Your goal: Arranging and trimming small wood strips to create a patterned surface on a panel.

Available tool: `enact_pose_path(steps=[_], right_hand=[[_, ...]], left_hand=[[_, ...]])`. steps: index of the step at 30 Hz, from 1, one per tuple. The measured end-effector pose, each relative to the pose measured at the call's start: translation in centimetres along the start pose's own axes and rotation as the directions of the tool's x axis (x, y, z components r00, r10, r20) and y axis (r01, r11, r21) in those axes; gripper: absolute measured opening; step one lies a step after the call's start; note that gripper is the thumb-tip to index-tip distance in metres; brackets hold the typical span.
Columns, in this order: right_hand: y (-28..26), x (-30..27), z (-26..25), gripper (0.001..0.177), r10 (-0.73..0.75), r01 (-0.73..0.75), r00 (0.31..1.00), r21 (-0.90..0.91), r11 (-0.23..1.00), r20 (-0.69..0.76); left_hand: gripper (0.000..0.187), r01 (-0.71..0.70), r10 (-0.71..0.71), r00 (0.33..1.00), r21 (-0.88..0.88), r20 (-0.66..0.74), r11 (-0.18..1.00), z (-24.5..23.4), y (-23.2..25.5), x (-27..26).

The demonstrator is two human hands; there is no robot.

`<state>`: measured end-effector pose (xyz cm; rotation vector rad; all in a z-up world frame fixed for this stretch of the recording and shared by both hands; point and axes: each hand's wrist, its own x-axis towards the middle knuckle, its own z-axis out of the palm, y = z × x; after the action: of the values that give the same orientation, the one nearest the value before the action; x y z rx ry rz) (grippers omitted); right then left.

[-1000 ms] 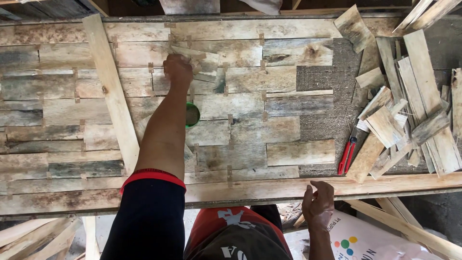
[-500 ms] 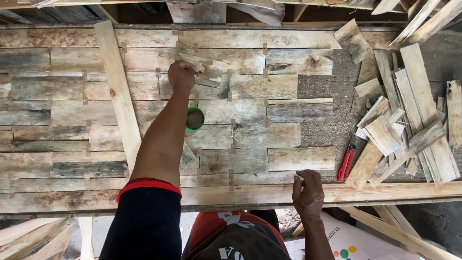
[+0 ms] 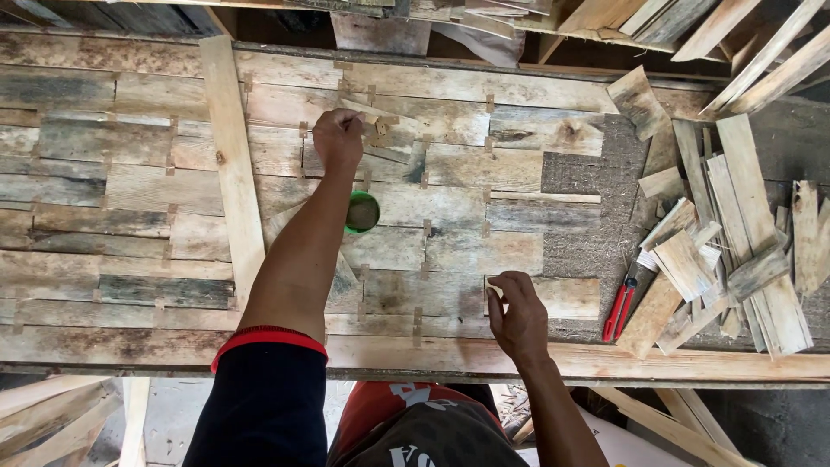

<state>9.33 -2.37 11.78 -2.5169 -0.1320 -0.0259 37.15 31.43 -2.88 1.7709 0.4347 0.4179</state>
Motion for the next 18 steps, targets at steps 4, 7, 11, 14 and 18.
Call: enact_pose_path(steps=[4, 7, 11, 14, 18], right_hand=[[-2.4, 2.1, 0.4, 0.018, -0.01, 0.008, 0.999, 0.048, 0.999, 0.037], [-2.6, 3.2, 2.1, 0.017, -0.018, 0.008, 0.998, 0.174, 0.985, 0.055], [-5.6, 6.1, 3.6, 0.026, 0.339, -0.501, 0.864, 0.566, 0.654, 0.374], [-8.6, 7.4, 3.6, 0.036, 0.357, -0.666, 0.742, 0.686, 0.292, 0.568], [-3.9, 6.4, 9.4, 0.029, 0.193, -0.709, 0.705, 0.68, 0.187, 0.683]], left_hand=[[0.009, -0.15, 0.155, 0.987, 0.092, -0.045, 0.984, -1.5, 3.7, -1.8], [0.008, -0.217, 0.218, 0.976, -0.043, 0.026, 0.975, -2.9, 7.5, -5.4], [0.004, -0.249, 0.264, 0.901, -0.088, 0.345, 0.964, -4.7, 9.6, -12.8], [0.008, -0.241, 0.292, 0.812, -0.166, 0.505, 0.956, -7.2, 11.5, -18.5], [0.015, -0.184, 0.24, 0.815, -0.158, 0.527, 0.97, -9.7, 11.7, -23.3]])
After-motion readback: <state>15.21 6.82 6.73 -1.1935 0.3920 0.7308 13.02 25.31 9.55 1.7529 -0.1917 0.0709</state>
